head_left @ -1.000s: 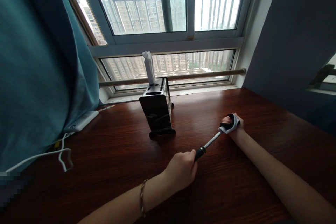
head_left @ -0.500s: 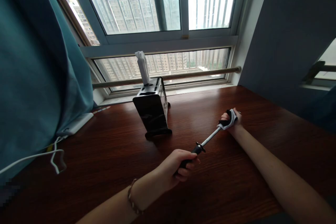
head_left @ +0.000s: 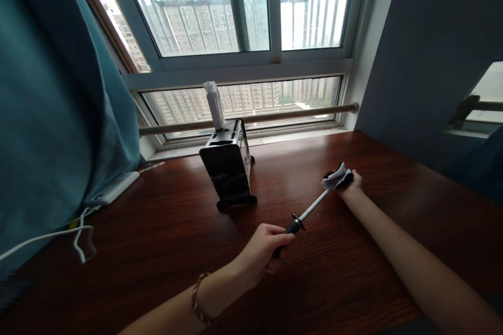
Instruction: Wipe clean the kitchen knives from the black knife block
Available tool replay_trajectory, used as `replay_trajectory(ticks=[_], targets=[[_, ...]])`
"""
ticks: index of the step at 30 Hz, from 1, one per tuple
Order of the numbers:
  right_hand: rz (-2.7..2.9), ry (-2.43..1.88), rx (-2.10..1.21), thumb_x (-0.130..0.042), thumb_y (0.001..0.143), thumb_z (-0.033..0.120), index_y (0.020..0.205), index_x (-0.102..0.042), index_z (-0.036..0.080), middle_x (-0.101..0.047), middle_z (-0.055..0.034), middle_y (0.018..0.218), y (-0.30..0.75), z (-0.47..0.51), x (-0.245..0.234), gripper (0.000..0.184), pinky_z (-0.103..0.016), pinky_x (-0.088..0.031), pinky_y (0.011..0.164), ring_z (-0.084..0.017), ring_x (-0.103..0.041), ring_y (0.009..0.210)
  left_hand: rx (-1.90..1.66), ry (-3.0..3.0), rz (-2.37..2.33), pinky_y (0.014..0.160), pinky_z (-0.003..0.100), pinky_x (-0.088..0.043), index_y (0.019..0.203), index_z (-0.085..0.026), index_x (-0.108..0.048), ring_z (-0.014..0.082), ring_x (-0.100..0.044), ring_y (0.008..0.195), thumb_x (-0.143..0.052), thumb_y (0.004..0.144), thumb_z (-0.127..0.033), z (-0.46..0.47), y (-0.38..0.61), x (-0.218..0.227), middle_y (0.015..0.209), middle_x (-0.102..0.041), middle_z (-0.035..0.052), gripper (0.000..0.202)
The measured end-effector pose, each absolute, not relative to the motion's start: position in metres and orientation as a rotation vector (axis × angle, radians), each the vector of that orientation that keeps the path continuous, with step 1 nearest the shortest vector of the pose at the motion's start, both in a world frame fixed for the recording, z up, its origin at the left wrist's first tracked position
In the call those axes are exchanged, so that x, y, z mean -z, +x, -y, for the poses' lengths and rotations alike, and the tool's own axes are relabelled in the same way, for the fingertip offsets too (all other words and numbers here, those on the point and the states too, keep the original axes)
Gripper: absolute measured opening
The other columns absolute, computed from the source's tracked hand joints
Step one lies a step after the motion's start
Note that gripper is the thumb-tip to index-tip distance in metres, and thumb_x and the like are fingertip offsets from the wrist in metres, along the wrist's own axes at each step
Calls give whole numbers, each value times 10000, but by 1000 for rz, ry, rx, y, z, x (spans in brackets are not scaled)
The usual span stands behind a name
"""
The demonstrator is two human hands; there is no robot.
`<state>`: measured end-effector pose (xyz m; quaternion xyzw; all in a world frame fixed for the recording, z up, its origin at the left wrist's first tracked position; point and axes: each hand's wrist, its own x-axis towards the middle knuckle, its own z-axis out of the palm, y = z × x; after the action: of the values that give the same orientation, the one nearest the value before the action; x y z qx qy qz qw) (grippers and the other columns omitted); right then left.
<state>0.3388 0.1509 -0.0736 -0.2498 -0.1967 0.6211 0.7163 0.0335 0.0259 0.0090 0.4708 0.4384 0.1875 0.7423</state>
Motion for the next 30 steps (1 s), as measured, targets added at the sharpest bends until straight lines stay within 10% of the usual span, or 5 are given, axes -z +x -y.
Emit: replay_trajectory(ticks=[9,22,30], targets=[[358,-551,-1503,-257,867,480,980,-604,180,-667,-70,987,284,-134,40,472,-392,-498,766,-218,-611,922,-704,1455,-1071,415,200,-203,754,-87,-639,59,-301,445,-592,717,-357,-33,32,-5,481,-355,-56,277],[761,-599,-1817,-697,666,177,883,-620,173,-671,-22,778,212,-85,40,230,-257,-512,651,-142,-630,667,-835,1805,-1065,558,210,-310,823,-88,-674,122,-428,608,-517,806,-348,-44,31,14,643,-546,11,304],[473,-677,-1700,-557,774,468,892,-611,177,-683,-34,795,228,-107,41,319,-286,-526,668,-162,-638,709,-789,1468,-1114,414,195,-210,749,-115,-609,66,-314,443,-585,741,-406,-44,31,14,516,-368,-49,293]])
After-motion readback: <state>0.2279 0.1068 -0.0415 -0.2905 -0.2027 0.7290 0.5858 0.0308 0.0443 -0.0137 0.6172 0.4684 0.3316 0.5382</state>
